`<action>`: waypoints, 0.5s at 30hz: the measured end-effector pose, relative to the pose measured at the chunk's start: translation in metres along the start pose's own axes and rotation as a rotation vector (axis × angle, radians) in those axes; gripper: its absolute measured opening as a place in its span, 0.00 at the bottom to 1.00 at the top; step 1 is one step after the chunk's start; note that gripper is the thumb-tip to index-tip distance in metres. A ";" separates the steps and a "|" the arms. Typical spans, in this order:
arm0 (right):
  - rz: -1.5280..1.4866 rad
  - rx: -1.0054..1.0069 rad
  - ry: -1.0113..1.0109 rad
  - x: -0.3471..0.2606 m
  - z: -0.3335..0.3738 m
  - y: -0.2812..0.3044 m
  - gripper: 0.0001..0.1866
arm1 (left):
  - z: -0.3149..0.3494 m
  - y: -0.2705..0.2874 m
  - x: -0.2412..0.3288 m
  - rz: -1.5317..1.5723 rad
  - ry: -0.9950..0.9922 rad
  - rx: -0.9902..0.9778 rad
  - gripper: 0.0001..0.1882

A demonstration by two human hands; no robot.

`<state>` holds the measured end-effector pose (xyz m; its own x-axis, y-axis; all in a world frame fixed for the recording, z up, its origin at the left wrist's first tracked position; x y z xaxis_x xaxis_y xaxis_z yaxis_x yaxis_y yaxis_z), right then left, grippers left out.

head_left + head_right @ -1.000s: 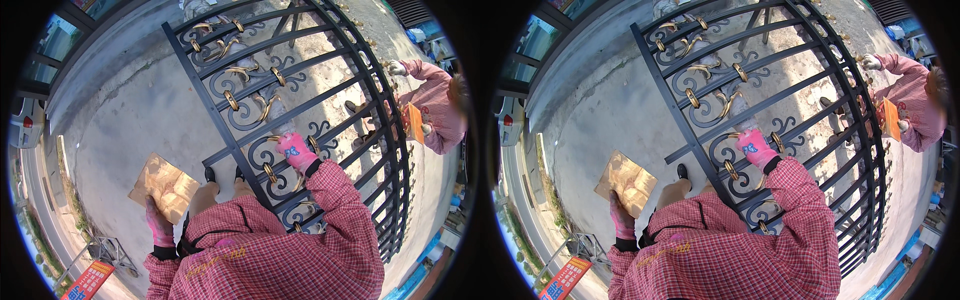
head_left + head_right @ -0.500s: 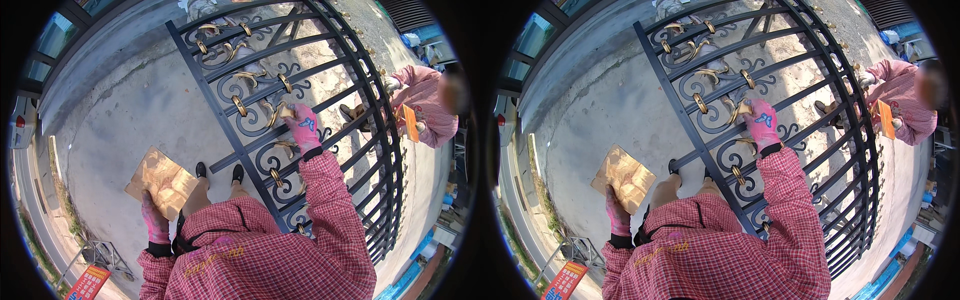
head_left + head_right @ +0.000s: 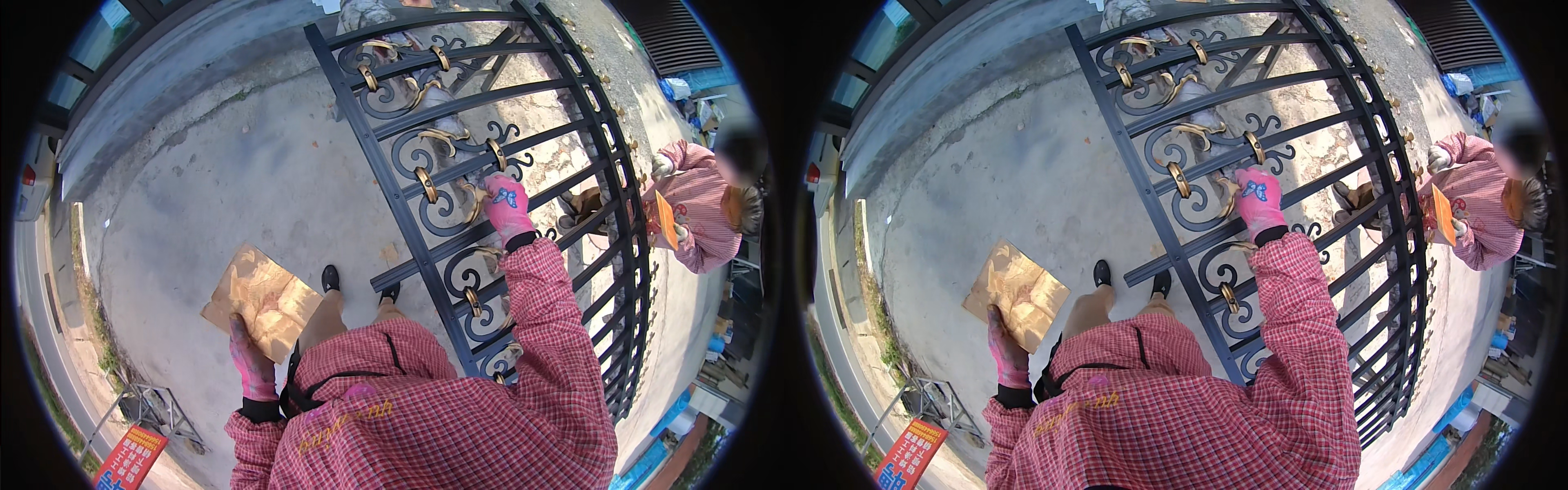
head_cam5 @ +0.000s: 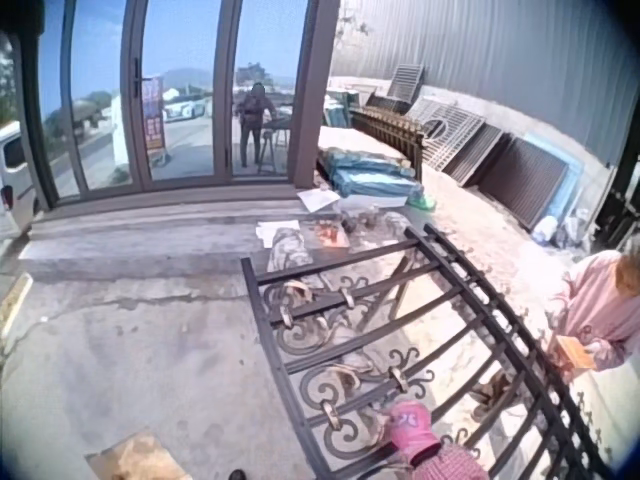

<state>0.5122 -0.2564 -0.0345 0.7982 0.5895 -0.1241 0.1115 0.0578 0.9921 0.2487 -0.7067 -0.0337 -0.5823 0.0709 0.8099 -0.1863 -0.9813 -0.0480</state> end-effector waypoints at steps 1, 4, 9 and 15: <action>-0.086 0.016 -0.072 -0.003 0.001 0.009 0.16 | -0.006 0.000 0.003 0.010 -0.005 -0.006 0.34; -0.549 0.089 -0.309 0.004 0.020 0.012 0.20 | -0.025 -0.005 0.013 -0.012 -0.015 -0.053 0.36; -1.157 0.177 -0.642 -0.018 0.065 0.020 0.22 | -0.050 -0.031 0.030 0.015 0.073 -0.176 0.31; -1.266 0.110 -0.626 -0.116 0.086 0.040 0.17 | -0.079 -0.058 0.023 -0.096 0.203 -0.312 0.22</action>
<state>0.4751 -0.3913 0.0180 0.2488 -0.2639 -0.9319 0.9606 0.1906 0.2025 0.1837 -0.6345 -0.0583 -0.6893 0.2246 0.6888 -0.4613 -0.8692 -0.1782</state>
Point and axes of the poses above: each hand's wrist, its own z-axis away from the middle knuckle, its own y-axis out of the back of the hand, x = y × z, the point moved 7 cm from there along -z, towards the middle knuckle, and after that the axes turned 9 degrees about x, right-handed, at the moved point
